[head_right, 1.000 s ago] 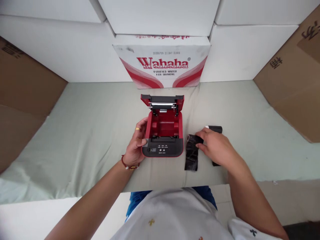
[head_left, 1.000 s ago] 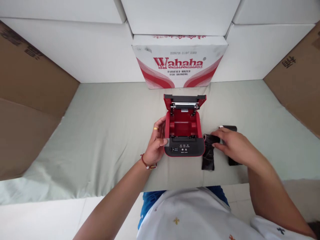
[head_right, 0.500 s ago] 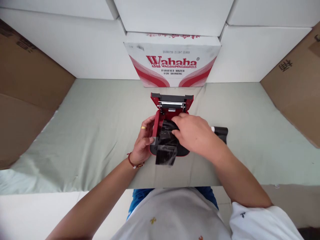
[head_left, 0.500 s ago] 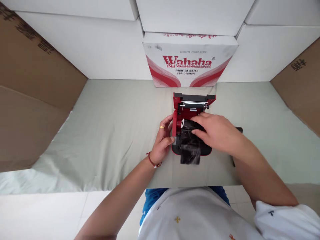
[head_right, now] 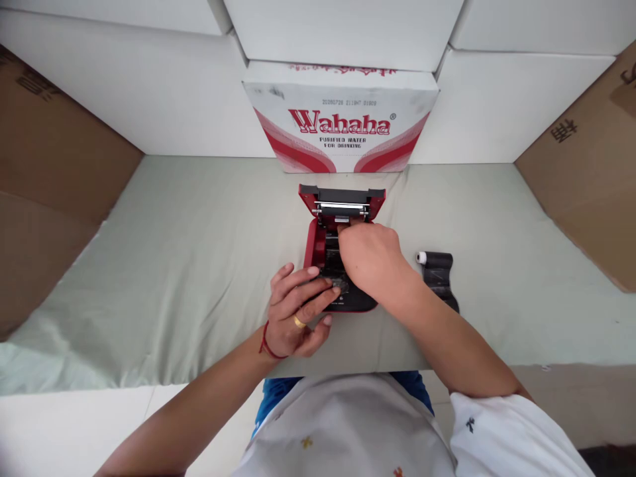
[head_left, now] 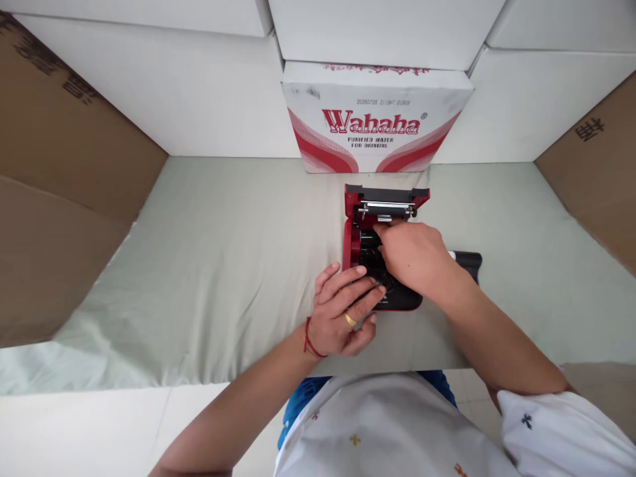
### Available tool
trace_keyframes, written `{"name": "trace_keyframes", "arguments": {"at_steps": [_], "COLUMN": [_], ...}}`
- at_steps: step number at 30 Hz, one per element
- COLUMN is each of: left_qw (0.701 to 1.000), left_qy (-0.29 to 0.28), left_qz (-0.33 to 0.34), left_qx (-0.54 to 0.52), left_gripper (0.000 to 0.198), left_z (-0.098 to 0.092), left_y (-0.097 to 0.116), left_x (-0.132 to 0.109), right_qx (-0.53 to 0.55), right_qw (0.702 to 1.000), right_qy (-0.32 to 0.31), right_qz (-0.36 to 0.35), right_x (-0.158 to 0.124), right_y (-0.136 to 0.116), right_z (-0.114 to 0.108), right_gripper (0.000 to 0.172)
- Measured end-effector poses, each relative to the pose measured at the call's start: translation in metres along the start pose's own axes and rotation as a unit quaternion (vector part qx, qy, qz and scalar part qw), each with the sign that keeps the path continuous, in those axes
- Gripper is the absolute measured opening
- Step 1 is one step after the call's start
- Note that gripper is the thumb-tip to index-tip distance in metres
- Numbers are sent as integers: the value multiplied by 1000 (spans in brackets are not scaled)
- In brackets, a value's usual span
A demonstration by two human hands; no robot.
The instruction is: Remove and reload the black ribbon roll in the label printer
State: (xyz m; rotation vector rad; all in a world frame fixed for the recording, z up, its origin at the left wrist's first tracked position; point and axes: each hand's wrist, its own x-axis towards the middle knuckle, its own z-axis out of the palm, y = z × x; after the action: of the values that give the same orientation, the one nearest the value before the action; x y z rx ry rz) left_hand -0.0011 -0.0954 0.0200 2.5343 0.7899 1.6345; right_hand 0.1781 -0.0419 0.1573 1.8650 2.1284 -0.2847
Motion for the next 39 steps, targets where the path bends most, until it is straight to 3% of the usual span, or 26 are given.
{"name": "trace_keyframes", "arguments": {"at_steps": [4, 6, 9, 11, 15, 22, 25, 30, 36, 39], "left_qw": [1000, 999, 999, 999, 998, 997, 997, 997, 997, 998], "left_qy": [7, 8, 7, 8, 11, 37, 35, 40, 49, 58], "left_qz": [15, 27, 43, 48, 46, 47, 46, 44, 33, -21], "left_qx": [20, 24, 24, 24, 35, 57, 59, 58, 41, -6], "left_gripper": [38, 39, 41, 41, 42, 38, 34, 30, 34, 45], "left_z": [-1, -2, -1, -1, -1, 0, -1, 1, 2, -3], "left_y": [1, 2, 4, 5, 7, 8, 9, 9, 9, 2], "left_x": [3, 4, 4, 4, 3, 0, 0, 1, -1, -5], "right_qx": [100, 187, 241, 216, 176, 81, 19, -81, -81, -29], "right_qw": [988, 959, 888, 870, 900, 927, 936, 943, 942, 943], "right_qy": [67, 174, 387, 435, 361, 255, 216, 178, 164, 226], "right_qz": [-102, -125, -65, -82, -171, -263, -278, -268, -281, -240], "right_x": [-17, -27, -26, -16, -12, -64, -73, -74, -69, -67], "right_y": [18, 32, 50, 57, 61, 59, 54, 40, 33, 34], "right_z": [4, 2, -1, 0, 7, 22, 25, 18, 13, 22], "right_gripper": [36, 27, 34, 36, 39, 47, 49, 38, 40, 34]}}
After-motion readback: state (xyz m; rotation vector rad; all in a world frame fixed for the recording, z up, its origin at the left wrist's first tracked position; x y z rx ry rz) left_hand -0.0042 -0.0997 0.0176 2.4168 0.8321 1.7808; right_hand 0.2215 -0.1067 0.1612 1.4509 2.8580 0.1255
